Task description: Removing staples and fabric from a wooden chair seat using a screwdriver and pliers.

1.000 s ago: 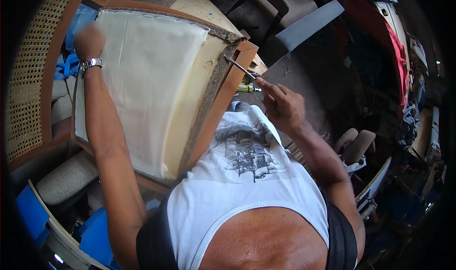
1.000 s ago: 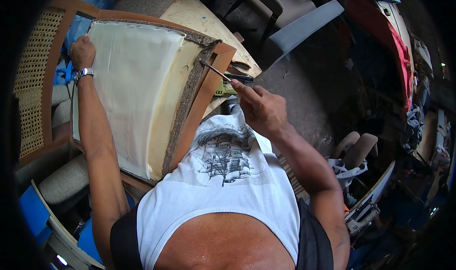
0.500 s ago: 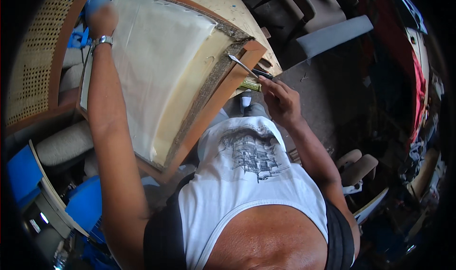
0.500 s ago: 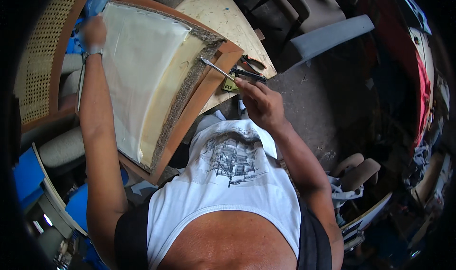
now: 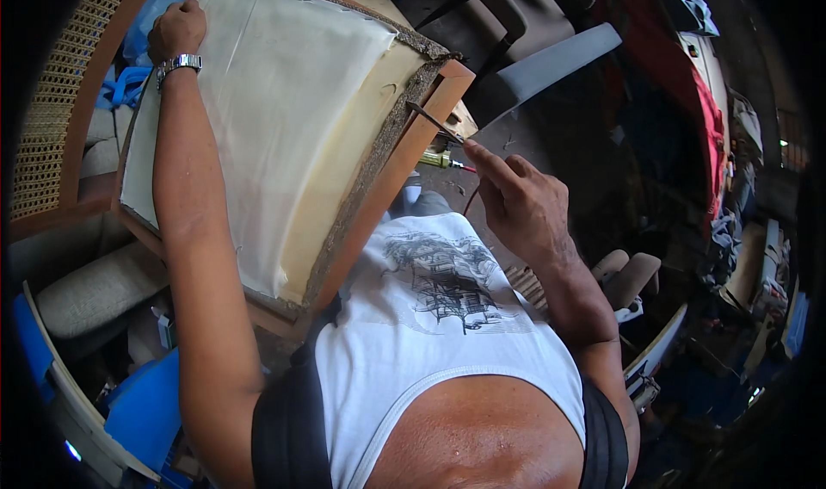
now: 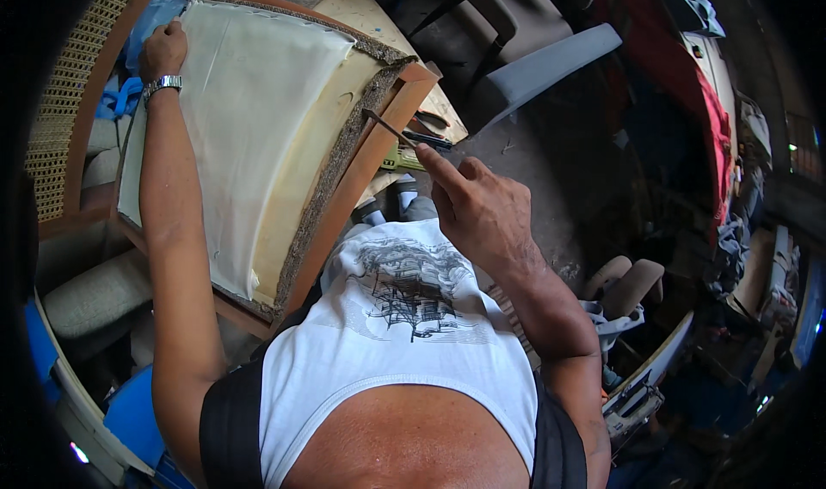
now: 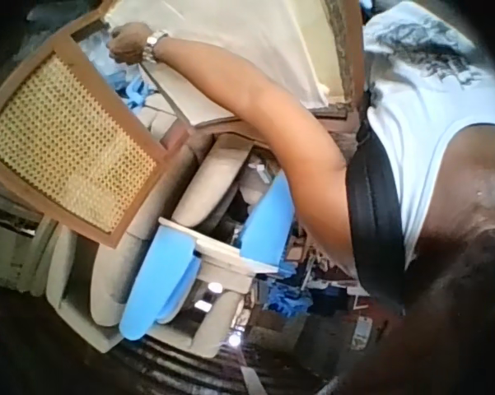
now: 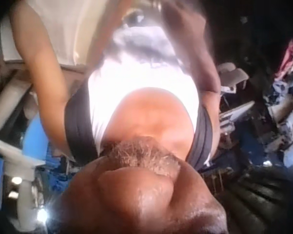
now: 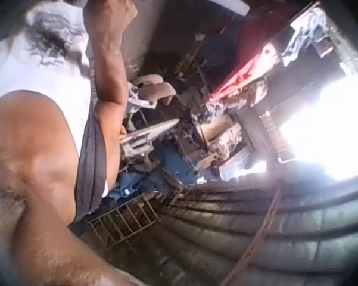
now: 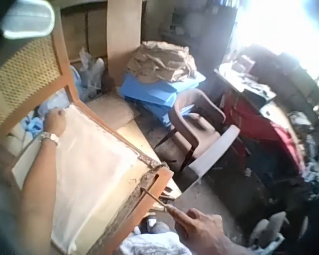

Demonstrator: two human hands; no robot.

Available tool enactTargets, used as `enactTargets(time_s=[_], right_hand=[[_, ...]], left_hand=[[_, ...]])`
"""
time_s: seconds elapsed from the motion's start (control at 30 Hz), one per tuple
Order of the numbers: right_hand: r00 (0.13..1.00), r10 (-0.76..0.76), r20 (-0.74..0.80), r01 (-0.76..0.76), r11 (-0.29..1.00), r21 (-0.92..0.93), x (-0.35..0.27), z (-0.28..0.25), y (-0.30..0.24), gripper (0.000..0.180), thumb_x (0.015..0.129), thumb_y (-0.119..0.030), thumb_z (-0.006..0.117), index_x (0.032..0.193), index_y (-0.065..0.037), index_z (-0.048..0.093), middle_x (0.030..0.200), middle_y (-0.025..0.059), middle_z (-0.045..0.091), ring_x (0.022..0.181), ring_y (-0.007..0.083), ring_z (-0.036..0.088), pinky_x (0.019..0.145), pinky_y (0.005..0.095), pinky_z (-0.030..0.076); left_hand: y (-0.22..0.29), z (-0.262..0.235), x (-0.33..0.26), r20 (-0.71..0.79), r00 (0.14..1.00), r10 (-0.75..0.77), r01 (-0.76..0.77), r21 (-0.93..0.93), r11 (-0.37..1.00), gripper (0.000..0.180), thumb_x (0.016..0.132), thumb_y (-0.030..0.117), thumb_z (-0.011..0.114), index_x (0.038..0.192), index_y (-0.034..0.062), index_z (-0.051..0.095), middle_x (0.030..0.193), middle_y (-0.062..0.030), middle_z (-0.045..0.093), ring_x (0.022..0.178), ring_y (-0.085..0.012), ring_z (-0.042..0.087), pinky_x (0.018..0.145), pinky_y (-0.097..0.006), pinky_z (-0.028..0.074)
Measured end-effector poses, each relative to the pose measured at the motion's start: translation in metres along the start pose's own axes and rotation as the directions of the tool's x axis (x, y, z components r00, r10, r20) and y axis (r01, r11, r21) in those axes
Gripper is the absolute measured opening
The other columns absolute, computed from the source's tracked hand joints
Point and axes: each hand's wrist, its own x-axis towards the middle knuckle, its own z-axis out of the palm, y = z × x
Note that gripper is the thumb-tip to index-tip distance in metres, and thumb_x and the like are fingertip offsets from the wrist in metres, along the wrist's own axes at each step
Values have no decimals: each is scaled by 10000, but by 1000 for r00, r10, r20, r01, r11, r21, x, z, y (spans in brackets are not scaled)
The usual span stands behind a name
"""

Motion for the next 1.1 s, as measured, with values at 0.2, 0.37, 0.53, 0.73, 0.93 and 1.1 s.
enactTargets(time_s=[0.2,0.37,0.53,0.73,0.93,1.1], right_hand=[[998,25,56,-13,980,-201,9,-28,-48,361,965,-160,663,1319,-227,681,744,48,629,593,203,642,510,366,484],[983,-7,181,66,944,-322,35,-45,-63,359,967,-152,616,1325,-180,610,766,83,649,574,218,647,477,378,467],[981,1,193,52,962,-270,47,-28,-55,421,936,-147,677,1349,-221,637,725,75,608,558,214,624,494,384,474],[925,64,-373,118,888,444,24,99,8,470,907,-51,656,1351,-203,641,802,97,681,609,269,661,535,391,535],[982,58,-182,-7,963,269,16,56,7,484,894,-57,684,1347,-226,664,760,69,636,602,253,637,542,380,521],[974,67,-215,-38,990,137,15,68,-8,479,900,-58,681,1348,-227,665,755,71,606,590,251,624,520,383,506]], left_hand=[[-21,13,11,-14,1000,24,-24,10,1000,527,971,491,394,1187,170,753,1244,-190,713,1145,-479,646,943,-582,499],[-25,22,13,-1,999,40,-40,42,998,536,979,496,391,1171,157,759,1243,-195,713,1144,-479,646,941,-588,501],[-53,35,40,-50,982,180,-174,115,978,545,1002,483,390,1121,109,769,1206,-249,707,1105,-515,648,947,-573,519],[-28,41,40,-61,976,210,-201,134,970,521,1020,457,411,1166,88,748,1198,-270,699,1108,-500,649,962,-573,516],[-25,25,27,-29,979,201,-194,160,968,482,1016,436,436,1142,102,759,1153,-256,715,1089,-484,656,956,-562,519],[-25,15,24,-25,984,177,-172,128,977,512,1020,446,417,1123,77,757,1195,-249,702,1108,-482,647,964,-575,509]])
